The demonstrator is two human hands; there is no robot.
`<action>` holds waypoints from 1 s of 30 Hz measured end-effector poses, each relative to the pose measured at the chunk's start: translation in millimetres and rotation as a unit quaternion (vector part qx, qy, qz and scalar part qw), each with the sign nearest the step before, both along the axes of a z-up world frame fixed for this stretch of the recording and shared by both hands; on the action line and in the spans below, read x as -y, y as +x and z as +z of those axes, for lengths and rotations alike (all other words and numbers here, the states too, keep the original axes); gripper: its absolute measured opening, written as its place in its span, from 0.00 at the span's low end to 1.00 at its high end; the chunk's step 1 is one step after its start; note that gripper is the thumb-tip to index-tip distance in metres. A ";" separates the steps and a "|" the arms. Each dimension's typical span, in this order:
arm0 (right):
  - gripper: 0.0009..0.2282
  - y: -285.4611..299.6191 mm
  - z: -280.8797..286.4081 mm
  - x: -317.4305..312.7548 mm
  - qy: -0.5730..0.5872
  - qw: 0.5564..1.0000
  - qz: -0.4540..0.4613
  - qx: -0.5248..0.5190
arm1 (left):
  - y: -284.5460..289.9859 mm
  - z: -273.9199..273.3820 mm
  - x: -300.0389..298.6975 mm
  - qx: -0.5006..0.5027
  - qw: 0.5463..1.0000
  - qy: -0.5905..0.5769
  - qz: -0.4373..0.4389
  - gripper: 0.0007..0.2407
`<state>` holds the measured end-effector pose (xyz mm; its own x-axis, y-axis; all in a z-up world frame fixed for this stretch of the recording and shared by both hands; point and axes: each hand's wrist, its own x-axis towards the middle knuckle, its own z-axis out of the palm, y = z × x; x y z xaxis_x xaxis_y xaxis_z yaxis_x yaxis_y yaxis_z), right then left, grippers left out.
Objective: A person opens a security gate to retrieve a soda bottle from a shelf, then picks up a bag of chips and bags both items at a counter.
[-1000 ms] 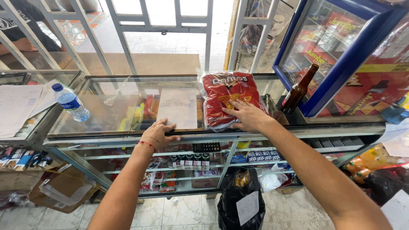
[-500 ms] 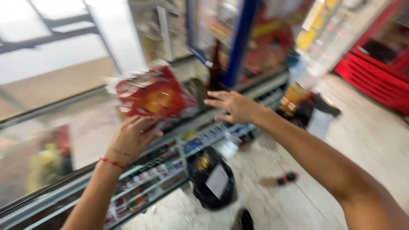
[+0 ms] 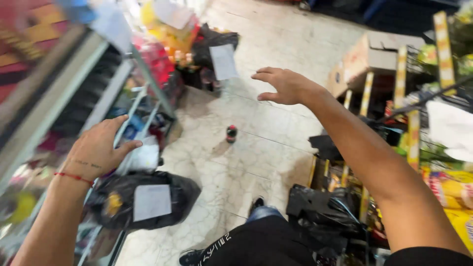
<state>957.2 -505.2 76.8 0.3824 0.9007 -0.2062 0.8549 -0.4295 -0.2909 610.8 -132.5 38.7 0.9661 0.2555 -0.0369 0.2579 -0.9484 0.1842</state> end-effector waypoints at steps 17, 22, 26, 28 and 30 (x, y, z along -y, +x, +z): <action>0.31 391.1 -2.5 200.8 -0.055 0.947 -0.307 -0.082 | 581.6 -29.5 141.3 -0.025 0.982 -0.030 -0.185 0.36; 0.33 578.5 -11.5 206.0 -0.019 0.941 -0.336 -0.039 | 799.2 -27.4 120.8 -0.024 0.977 -0.021 -0.209 0.34; 0.34 725.7 1.4 206.1 0.035 0.926 -0.372 0.048 | 973.3 4.6 105.8 -0.041 0.976 0.014 -0.211 0.35; 0.35 784.3 13.1 206.1 0.035 0.918 -0.392 0.053 | 1046.4 31.0 105.8 -0.054 0.973 0.022 -0.225 0.35; 0.34 849.5 20.1 219.4 0.082 0.908 -0.408 0.056 | 1122.5 62.7 117.5 -0.045 0.968 0.029 -0.245 0.33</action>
